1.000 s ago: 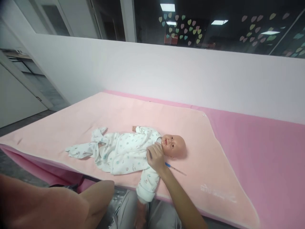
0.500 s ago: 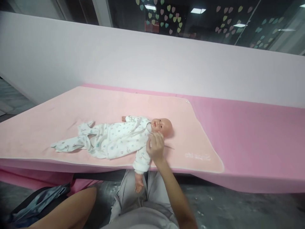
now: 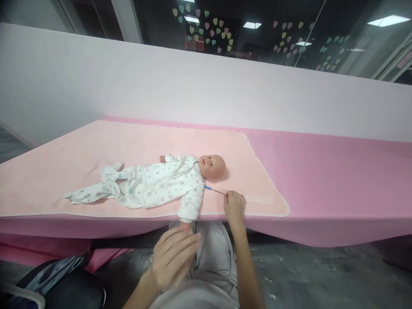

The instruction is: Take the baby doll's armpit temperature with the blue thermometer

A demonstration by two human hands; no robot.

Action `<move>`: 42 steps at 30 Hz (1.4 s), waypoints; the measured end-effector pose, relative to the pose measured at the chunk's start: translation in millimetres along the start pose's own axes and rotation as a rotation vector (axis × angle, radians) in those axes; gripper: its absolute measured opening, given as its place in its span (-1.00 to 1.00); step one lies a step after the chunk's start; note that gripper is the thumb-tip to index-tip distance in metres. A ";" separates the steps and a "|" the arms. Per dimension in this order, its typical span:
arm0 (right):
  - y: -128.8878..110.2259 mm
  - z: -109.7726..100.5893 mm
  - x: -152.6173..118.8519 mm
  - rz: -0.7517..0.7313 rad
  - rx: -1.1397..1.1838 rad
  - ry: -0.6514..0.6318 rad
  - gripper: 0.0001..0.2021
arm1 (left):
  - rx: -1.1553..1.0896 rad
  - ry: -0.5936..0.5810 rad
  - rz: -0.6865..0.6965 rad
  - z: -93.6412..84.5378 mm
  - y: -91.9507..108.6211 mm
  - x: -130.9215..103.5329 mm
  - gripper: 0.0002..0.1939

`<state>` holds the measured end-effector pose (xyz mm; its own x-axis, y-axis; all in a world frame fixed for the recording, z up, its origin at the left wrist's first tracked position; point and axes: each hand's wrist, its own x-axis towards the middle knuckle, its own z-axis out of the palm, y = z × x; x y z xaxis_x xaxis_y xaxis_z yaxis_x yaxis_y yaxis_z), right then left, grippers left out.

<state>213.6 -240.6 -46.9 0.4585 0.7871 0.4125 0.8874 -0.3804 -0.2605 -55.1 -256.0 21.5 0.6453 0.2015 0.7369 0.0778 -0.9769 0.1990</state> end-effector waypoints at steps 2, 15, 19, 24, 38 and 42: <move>1.0 -1.9 1.8 -0.026 0.007 -0.034 -0.83 | -0.016 0.062 0.004 17.1 -11.7 12.5 -0.60; 7.5 -88.7 73.9 -0.147 0.433 -0.335 -0.78 | 0.190 0.040 -0.260 2.8 -114.5 69.0 -0.74; -0.8 -142.2 121.3 -0.153 0.730 -0.187 -0.65 | 0.186 0.043 -0.440 15.0 -189.2 107.6 -0.70; -31.5 -133.4 180.1 -0.172 0.958 -0.023 -0.51 | -0.092 -0.142 -0.645 51.6 -247.1 107.7 -0.71; -95.8 -65.1 235.6 -0.102 1.267 -0.207 -0.42 | -0.360 -0.198 -0.640 47.7 -248.7 97.7 -0.73; -97.3 -55.0 238.1 -0.046 1.318 -0.202 -0.44 | -0.461 -0.122 -0.763 47.6 -245.7 98.6 -0.71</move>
<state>239.1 -42.9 124.6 0.3128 0.8875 0.3383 0.1401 0.3091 -0.9406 25.6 0.5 14.5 0.6216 0.7489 0.2295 0.2223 -0.4496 0.8651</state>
